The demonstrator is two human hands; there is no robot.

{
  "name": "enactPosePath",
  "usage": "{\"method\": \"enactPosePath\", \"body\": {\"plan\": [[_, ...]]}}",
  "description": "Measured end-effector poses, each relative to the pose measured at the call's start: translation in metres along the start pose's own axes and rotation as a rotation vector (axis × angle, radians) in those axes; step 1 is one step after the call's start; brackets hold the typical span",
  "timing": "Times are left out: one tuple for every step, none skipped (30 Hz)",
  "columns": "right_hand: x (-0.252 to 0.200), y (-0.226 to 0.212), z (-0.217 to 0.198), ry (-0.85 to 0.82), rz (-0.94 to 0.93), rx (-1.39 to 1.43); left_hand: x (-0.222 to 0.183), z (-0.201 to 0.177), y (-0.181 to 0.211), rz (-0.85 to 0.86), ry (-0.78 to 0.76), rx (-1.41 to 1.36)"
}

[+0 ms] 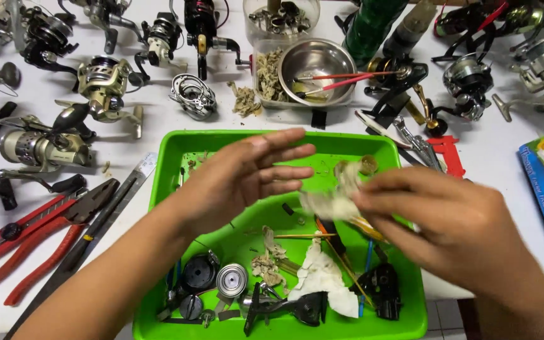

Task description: Disassembling and cleaning the internal components of a fishing reel at a repair workbench.

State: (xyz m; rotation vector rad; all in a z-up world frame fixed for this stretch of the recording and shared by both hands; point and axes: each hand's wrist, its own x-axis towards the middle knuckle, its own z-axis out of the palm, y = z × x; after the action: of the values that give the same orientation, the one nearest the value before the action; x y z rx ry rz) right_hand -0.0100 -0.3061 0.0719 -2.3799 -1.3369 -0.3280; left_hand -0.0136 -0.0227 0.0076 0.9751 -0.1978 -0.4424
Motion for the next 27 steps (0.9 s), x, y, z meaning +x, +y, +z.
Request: {"method": "enactPosePath", "body": {"plan": [[0.013, -0.002, 0.007, 0.003, -0.003, -0.004, 0.002, 0.004, -0.003, 0.005, -0.003, 0.003], [0.026, -0.003, 0.015, 0.107, -0.059, 0.022, 0.004, 0.008, -0.006, -0.043, 0.014, -0.016], [0.04, -0.005, 0.022, 0.21, -0.118, 0.05, 0.006, 0.012, -0.008, -0.091, 0.033, -0.035], [0.046, -0.005, 0.032, 0.213, -0.123, 0.048, 0.008, 0.013, -0.012, -0.085, 0.033, -0.031], [0.052, -0.004, 0.042, 0.215, -0.163, 0.027, 0.01, 0.014, -0.015, 0.037, 0.013, 0.015], [0.059, -0.004, 0.052, 0.217, -0.203, 0.005, 0.011, 0.015, -0.019, 0.159, -0.007, 0.061], [0.059, -0.004, 0.057, 0.216, -0.21, 0.009, 0.011, 0.009, -0.021, 0.164, 0.0, 0.062], [0.06, -0.004, 0.062, 0.189, -0.183, 0.004, 0.011, 0.003, -0.023, 0.168, 0.058, 0.066], [0.062, -0.004, 0.067, 0.163, -0.156, -0.001, 0.012, -0.003, -0.024, 0.172, 0.115, 0.07], [0.061, -0.003, 0.07, 0.163, -0.163, 0.001, 0.009, -0.003, -0.022, 0.177, 0.12, 0.071], [0.058, -0.003, 0.074, 0.207, -0.131, 0.042, 0.006, -0.003, -0.022, 0.148, 0.182, 0.158], [0.056, -0.002, 0.077, 0.25, -0.099, 0.084, 0.003, -0.003, -0.022, 0.117, 0.244, 0.244], [0.057, -0.004, 0.078, 0.246, -0.099, 0.087, 0.004, -0.006, -0.025, 0.117, 0.248, 0.24], [0.057, -0.005, 0.078, 0.271, -0.037, 0.175, 0.004, -0.009, -0.029, 0.133, 0.29, 0.233], [0.059, -0.006, 0.078, 0.297, 0.024, 0.262, 0.005, -0.012, -0.032, 0.152, 0.331, 0.229], [0.058, -0.005, 0.078, 0.296, 0.021, 0.263, 0.006, -0.012, -0.032, 0.154, 0.333, 0.229], [0.057, -0.004, 0.078, 0.281, 0.031, 0.237, 0.007, -0.012, -0.033, 0.188, 0.354, 0.192], [0.056, -0.003, 0.077, 0.265, 0.042, 0.212, 0.009, -0.012, -0.033, 0.221, 0.375, 0.155], [0.058, -0.002, 0.079, 0.265, 0.04, 0.213, 0.01, -0.01, -0.031, 0.222, 0.377, 0.155], [0.06, -0.001, 0.081, 0.234, 0.009, 0.199, 0.012, -0.008, -0.03, 0.206, 0.354, 0.109], [0.061, -0.001, 0.083, 0.203, -0.019, 0.186, 0.013, -0.005, -0.029, 0.187, 0.33, 0.062], [0.062, 0.0, 0.083, 0.201, -0.018, 0.187, 0.013, -0.005, -0.03, 0.186, 0.331, 0.06], [0.064, 0.002, 0.083, 0.245, -0.058, 0.129, 0.014, -0.005, -0.03, 0.2, 0.241, 0.005], [0.066, 0.004, 0.083, 0.288, -0.097, 0.071, 0.015, -0.005, -0.03, 0.213, 0.151, -0.05], [0.065, 0.005, 0.083, 0.286, -0.097, 0.073, 0.015, -0.005, -0.031, 0.212, 0.153, -0.052], [0.064, 0.005, 0.083, 0.305, -0.092, 0.087, 0.015, -0.005, -0.032, 0.181, 0.207, 0.062], [0.064, 0.006, 0.083, 0.328, -0.087, 0.099, 0.016, -0.006, -0.031, 0.15, 0.259, 0.18]]}}
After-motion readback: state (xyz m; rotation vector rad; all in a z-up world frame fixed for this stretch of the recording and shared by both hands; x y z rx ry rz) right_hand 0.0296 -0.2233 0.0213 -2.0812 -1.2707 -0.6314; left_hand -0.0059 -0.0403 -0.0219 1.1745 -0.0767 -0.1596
